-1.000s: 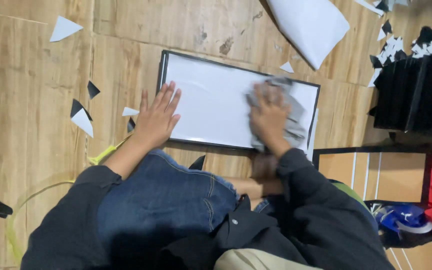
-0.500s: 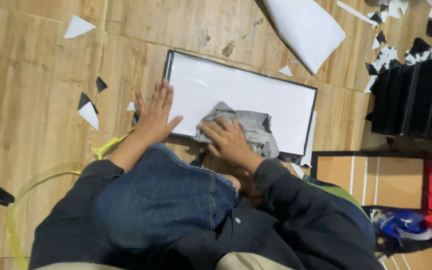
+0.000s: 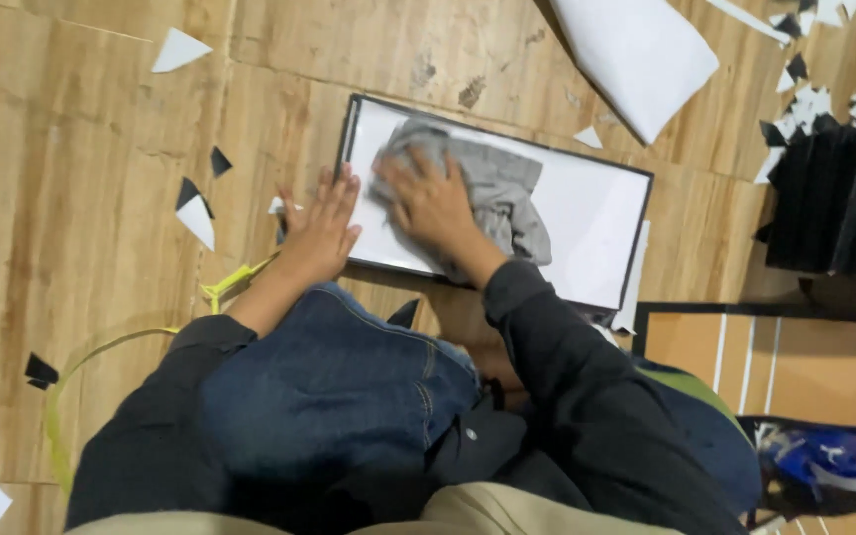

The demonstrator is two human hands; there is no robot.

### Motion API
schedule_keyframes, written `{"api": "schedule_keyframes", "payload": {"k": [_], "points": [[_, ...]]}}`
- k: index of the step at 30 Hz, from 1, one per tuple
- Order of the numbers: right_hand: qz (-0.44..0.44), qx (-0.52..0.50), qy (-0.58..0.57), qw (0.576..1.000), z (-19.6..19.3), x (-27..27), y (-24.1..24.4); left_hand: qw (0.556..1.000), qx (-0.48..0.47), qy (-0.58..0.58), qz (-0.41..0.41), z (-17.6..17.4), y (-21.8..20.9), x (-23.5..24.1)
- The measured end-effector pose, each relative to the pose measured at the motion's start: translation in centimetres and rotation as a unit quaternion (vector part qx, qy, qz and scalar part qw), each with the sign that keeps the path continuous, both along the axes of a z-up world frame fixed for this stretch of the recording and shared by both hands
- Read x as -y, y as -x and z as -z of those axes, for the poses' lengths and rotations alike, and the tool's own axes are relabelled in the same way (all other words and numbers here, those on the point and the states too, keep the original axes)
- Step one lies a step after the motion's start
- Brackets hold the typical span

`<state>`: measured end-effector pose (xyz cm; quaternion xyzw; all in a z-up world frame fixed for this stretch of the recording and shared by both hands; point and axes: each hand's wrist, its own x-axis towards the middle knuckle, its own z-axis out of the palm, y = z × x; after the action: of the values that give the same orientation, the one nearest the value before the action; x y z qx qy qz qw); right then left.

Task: The person sits on the floor and assembles picture frames by placing white paper sheets into black frames. They smooth the paper with their hands and wipe the surface with a grey cloth, repeating the process for multiple frames.

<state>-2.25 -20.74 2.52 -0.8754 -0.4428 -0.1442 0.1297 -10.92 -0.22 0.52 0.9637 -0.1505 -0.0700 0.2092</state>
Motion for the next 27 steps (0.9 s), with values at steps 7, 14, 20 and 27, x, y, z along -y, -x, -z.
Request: {"api": "schedule_keyframes", "payload": {"k": [7,14,20,27], "points": [[0.260,-0.097,0.076,0.958,-1.5,11.8,-2.1,1.000,-0.004,-0.029,-0.009,-0.5,-0.1,-0.1],[0.422,0.024,0.107,0.900,-0.1,22.0,0.7,1.000,0.015,-0.011,-0.018,0.2,-0.2,-0.2],[0.192,0.001,0.078,0.978,-1.1,13.9,8.8,1.000,0.007,0.018,-0.022,0.5,-0.3,-0.2],[0.205,0.107,0.088,0.969,-2.4,10.2,1.6,1.000,-0.008,0.006,-0.005,0.2,-0.2,-0.5]]}}
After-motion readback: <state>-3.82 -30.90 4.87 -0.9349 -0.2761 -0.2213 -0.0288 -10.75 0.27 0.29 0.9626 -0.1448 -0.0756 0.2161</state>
